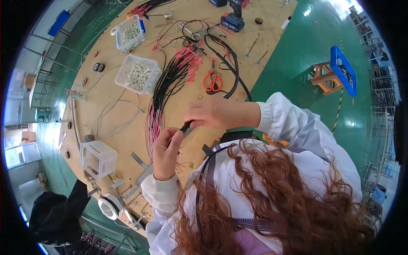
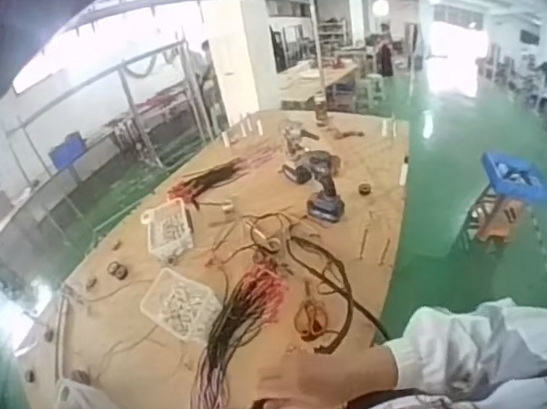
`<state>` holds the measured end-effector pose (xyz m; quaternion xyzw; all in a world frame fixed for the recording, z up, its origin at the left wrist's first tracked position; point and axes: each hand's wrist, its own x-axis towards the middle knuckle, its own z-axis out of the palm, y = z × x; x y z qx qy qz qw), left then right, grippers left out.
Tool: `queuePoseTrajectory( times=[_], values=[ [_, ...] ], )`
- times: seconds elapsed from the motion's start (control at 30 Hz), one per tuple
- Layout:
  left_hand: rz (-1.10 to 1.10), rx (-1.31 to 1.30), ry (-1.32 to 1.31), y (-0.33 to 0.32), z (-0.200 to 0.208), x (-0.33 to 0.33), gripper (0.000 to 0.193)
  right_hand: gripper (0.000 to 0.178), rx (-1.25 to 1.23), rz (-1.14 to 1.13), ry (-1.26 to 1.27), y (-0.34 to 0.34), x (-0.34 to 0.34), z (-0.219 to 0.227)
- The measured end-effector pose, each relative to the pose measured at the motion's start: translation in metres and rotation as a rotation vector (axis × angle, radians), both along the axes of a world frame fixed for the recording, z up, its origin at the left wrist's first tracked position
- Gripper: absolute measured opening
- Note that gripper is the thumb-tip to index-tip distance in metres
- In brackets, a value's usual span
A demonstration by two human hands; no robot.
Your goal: Measure and cut wires to assemble a complex wiring harness at an industrial workbench.
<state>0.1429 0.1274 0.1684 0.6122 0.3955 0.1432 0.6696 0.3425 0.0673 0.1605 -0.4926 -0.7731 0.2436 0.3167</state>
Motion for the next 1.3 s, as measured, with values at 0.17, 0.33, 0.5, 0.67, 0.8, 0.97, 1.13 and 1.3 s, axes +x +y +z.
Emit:
queuePoseTrajectory(
  times=[0.17,0.33,0.5,0.67,0.8,0.97,1.13,1.3],
  values=[
    [-0.096,-0.296,-0.097,0.003,-0.004,-0.012,0.015,0.018,0.259,0.049,0.053,0.002,-0.014,-0.017],
    [-0.101,0.063,-0.097,0.0,-0.003,-0.013,0.011,0.016,-0.005,-0.04,0.079,-0.008,-0.028,0.0],
    [-0.338,0.509,0.064,0.011,-0.005,-0.015,0.013,0.016,-0.313,0.006,0.275,-0.004,-0.029,0.005],
    [-0.549,-0.05,-0.005,0.021,-0.006,-0.018,0.013,0.016,-0.32,0.186,0.296,-0.001,-0.028,0.005],
    [-0.317,-0.119,0.02,0.026,0.005,-0.033,0.025,0.023,-0.139,0.003,0.203,0.005,-0.025,0.001],
    [-0.169,-0.605,-0.238,0.018,0.017,-0.037,0.038,0.021,0.448,0.028,-0.102,0.008,-0.029,0.008],
    [-0.061,-1.019,-0.447,-0.002,0.014,-0.03,0.039,0.01,0.648,-0.011,-0.196,0.008,-0.038,0.015],
    [0.115,-0.311,-0.416,-0.031,0.008,-0.012,0.038,0.004,0.311,-0.278,0.362,0.009,-0.051,0.021]
  ],
)
